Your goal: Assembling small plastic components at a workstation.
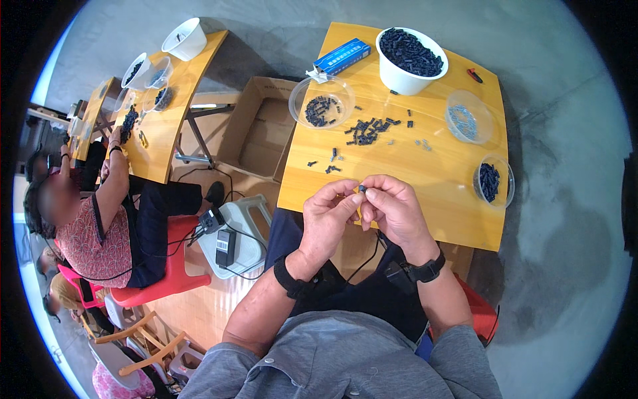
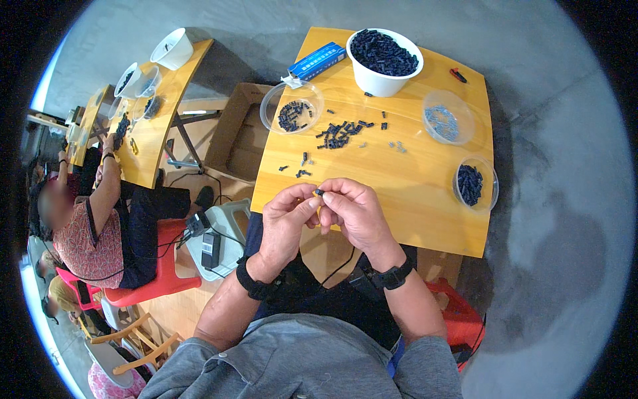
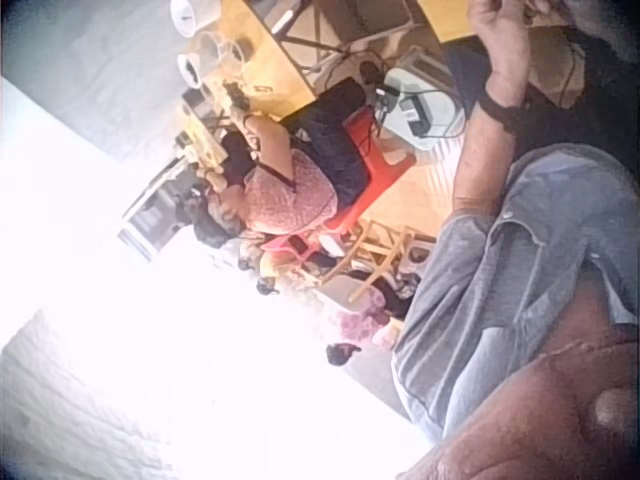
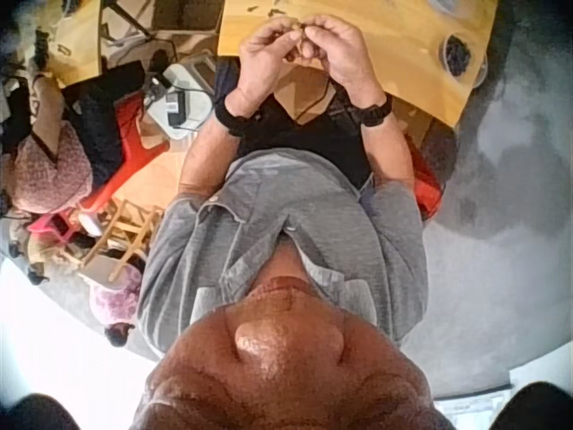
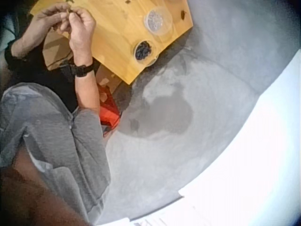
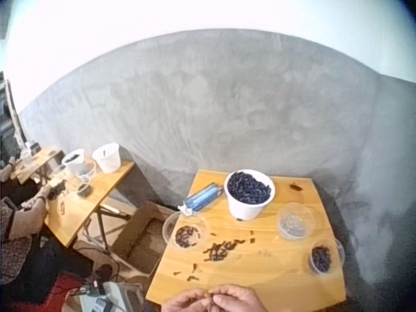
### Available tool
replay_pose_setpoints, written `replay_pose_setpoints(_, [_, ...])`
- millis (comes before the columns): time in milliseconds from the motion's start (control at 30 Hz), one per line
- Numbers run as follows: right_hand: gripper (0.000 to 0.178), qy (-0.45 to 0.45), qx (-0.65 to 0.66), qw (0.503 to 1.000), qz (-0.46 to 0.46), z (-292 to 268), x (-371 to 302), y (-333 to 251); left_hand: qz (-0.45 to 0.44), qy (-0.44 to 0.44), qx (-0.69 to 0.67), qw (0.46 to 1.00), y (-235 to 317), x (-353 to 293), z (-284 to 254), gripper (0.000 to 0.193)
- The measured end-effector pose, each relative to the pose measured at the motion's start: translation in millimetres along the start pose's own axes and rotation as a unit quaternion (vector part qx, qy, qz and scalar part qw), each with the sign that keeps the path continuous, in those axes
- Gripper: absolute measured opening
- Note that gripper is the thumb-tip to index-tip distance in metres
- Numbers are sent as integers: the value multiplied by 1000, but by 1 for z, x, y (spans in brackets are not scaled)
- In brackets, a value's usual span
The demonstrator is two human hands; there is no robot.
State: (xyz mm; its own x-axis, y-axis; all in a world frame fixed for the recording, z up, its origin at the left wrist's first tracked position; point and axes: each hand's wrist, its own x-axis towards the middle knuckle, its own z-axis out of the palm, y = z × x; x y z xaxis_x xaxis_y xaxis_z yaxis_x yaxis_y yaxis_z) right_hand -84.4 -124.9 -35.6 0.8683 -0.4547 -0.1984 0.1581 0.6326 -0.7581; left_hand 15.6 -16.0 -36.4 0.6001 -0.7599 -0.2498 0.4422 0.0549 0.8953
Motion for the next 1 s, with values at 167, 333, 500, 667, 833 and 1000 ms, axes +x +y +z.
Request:
replay_pose_setpoints(167, [10, -3, 23, 1000, -7, 0, -8, -1, 23, -9, 15, 1000, 2, -8, 3, 17])
replay_pose_setpoints(333, [7, 23, -138, 990, 31, 4, -19, -5, -34, -34, 55, 997, 7, -12, -4, 9])
replay_pose_setpoints(500, [7, 44, -206, 975, 74, 4, -25, -11, -102, -73, 80, 989, 14, -8, -9, 8])
replay_pose_setpoints(667, [7, 46, -174, 980, 81, -6, -16, -5, -149, -110, 113, 976, 5, -1, -18, 15])
replay_pose_setpoints(833, [10, 126, -523, 837, -98, -59, 26, -2, -169, -77, 142, 972, -11, 2, -24, 17])
replay_pose_setpoints(1000, [13, 132, -737, 634, -196, -83, 62, -24, -178, -92, 108, 974, -19, 6, -29, 13])
